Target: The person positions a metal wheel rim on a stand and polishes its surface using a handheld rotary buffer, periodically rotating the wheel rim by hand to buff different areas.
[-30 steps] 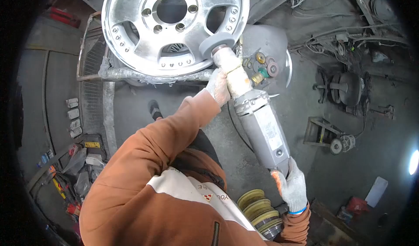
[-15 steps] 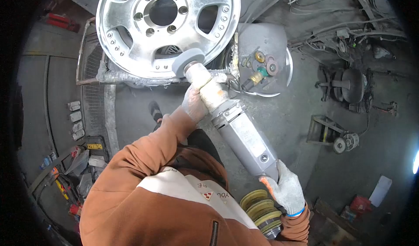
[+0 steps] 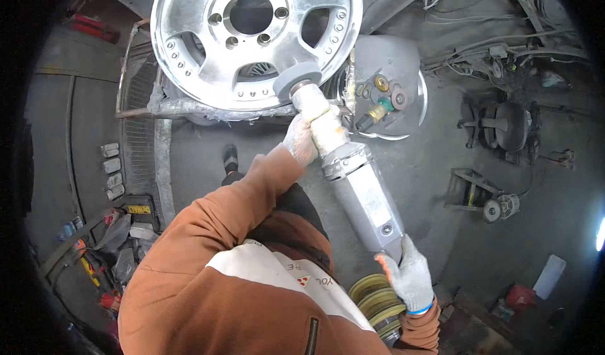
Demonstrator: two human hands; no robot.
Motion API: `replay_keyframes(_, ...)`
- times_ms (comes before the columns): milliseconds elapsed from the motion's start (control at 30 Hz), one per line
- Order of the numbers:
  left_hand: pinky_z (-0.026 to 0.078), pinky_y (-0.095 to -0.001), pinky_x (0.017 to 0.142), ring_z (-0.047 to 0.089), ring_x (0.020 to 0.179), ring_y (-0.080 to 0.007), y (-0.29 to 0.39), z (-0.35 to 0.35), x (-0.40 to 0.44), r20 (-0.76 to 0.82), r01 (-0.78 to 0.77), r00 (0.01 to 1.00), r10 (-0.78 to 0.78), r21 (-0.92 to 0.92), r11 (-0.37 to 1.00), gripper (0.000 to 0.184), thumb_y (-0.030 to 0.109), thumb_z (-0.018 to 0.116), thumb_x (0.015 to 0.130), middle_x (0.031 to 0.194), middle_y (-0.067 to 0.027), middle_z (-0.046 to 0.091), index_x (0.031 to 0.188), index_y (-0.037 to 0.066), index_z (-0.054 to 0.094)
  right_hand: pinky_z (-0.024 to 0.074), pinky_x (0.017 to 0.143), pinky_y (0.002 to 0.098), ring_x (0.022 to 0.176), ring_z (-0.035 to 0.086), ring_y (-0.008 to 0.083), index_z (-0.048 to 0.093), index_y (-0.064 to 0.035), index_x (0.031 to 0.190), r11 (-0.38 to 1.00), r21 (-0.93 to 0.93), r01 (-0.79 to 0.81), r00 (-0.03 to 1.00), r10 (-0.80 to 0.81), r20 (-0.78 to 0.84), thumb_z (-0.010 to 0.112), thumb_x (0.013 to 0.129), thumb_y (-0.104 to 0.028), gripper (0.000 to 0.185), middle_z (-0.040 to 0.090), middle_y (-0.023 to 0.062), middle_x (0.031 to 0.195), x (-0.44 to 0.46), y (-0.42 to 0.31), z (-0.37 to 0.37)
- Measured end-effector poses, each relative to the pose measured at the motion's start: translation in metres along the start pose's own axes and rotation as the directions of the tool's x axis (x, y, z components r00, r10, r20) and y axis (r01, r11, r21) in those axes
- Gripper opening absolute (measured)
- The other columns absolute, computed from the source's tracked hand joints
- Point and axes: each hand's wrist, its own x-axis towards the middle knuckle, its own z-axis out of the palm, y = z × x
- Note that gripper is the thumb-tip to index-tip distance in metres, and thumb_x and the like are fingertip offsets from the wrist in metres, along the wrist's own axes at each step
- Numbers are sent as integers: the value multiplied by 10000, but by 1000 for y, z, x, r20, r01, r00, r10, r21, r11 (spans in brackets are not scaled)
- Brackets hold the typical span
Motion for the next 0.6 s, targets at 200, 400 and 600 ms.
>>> replay_keyframes(200,588,-501,790,688,826,-303,37,-49,-41,120,95,988,-98,32,995,299,312,657,928,926,-116,665,1051,48,589,524,628,434,777,667,485,574,81,1062,993,120,4,1000,-6,14,774,849,-245,438,650,303,799,-27,-30,70)
replay_keyframes(400,590,-472,761,679,787,-290,94,-71,-76,56,147,986,-156,132,980,259,279,649,937,903,-111,658,1052,58,578,530,669,462,843,653,513,550,105,1139,983,182,-31,1000,31,6,761,859,-274,516,660,328,862,-58,-83,140)
replay_keyframes(600,554,-319,675,637,726,-155,148,-61,-106,-107,232,972,-211,268,935,171,192,680,915,851,-16,623,1037,109,593,527,680,491,887,625,537,546,78,1130,937,344,-65,998,67,5,755,864,-303,510,650,327,842,-77,-124,184)
